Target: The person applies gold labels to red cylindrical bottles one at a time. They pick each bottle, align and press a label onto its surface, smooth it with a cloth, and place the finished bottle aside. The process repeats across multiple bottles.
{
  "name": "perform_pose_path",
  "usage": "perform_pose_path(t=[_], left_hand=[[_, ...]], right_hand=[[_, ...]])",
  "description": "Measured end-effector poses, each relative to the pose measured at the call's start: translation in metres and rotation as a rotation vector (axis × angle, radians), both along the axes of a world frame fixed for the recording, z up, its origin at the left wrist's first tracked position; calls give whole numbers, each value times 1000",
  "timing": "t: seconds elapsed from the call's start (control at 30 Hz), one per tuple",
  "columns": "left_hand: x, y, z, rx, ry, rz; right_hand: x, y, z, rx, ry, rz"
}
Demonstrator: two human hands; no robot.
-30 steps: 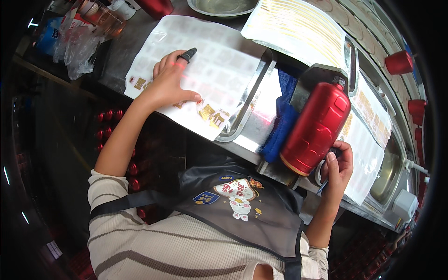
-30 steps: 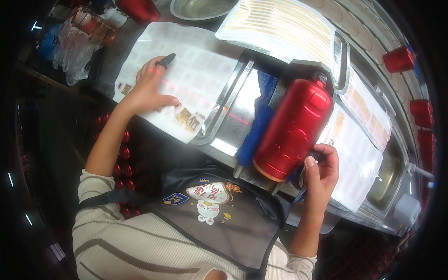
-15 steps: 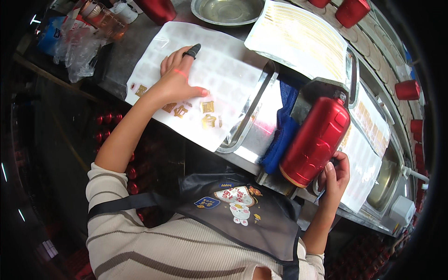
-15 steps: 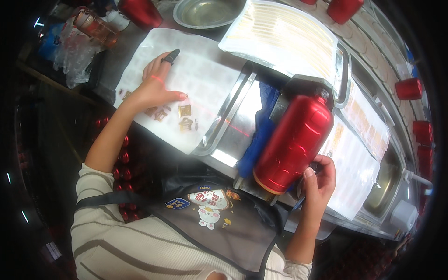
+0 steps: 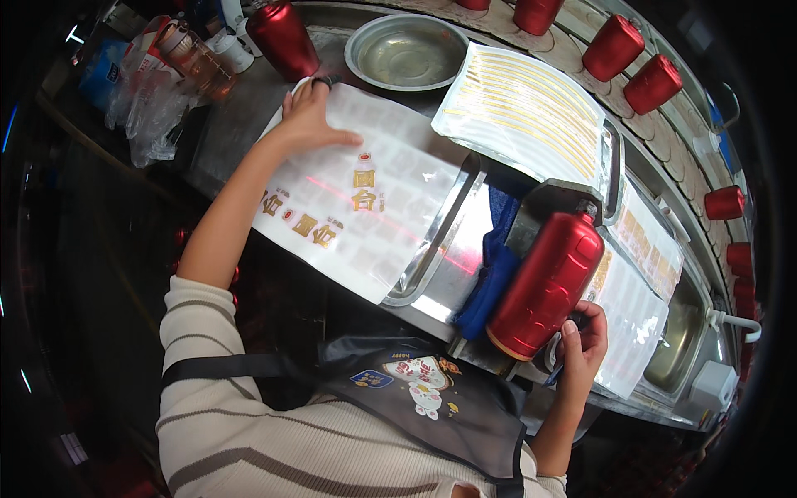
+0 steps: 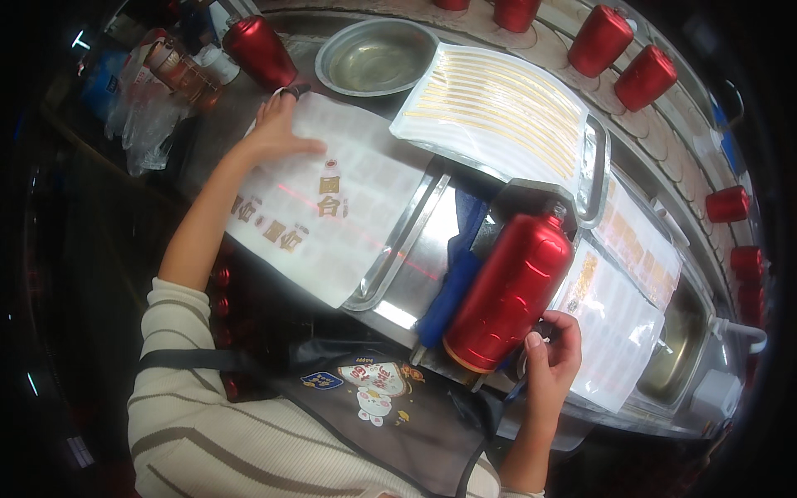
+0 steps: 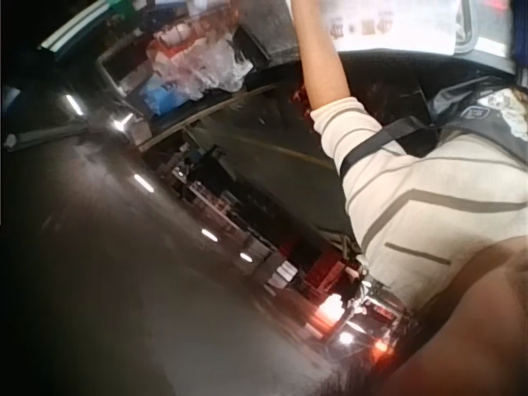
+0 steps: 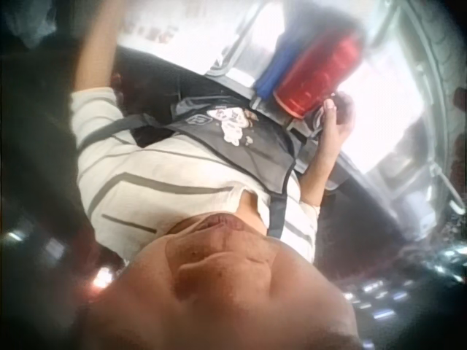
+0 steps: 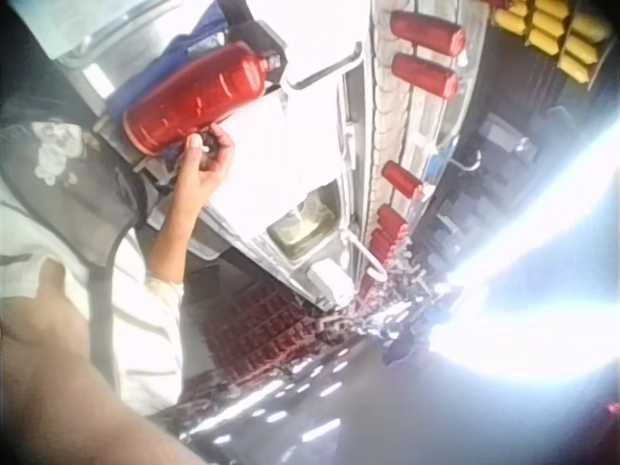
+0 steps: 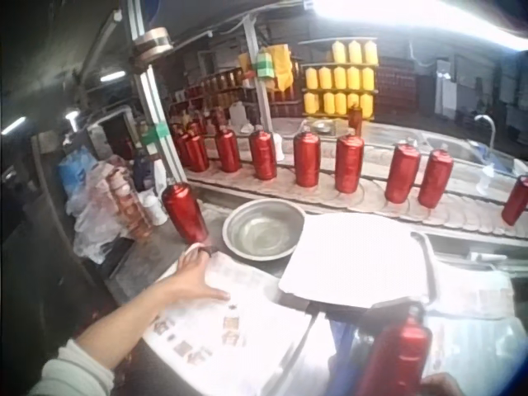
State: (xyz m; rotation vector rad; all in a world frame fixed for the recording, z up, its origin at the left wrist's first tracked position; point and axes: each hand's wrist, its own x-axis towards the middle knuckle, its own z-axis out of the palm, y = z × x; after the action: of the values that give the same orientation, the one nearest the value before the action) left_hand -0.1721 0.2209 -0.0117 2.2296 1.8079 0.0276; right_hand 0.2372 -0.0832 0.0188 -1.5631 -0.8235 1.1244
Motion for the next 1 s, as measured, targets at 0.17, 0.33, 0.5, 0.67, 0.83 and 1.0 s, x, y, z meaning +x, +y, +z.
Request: perform_pose_path(t=[0.17,0.33,0.5,0.67,0.83,1.0], left_hand=[[4,-27,-25,68,-13,57],[-36,2,-19,151,154,397],[-90,35,-43,213,-273,515],[-85,37,-58,478,-355,444],[-66,24,-46,464,-225,419],[-82,39,-53,541,-403,480]], right_hand=[[5,4,-1,-53,56,24],[8,2,-7,-22,18,42],[2,5,-6,-8,37,45],[0,3,-2,-14,21,42],[1,1,-12,20,11,11],[-2,2,-9,13,-13,31]])
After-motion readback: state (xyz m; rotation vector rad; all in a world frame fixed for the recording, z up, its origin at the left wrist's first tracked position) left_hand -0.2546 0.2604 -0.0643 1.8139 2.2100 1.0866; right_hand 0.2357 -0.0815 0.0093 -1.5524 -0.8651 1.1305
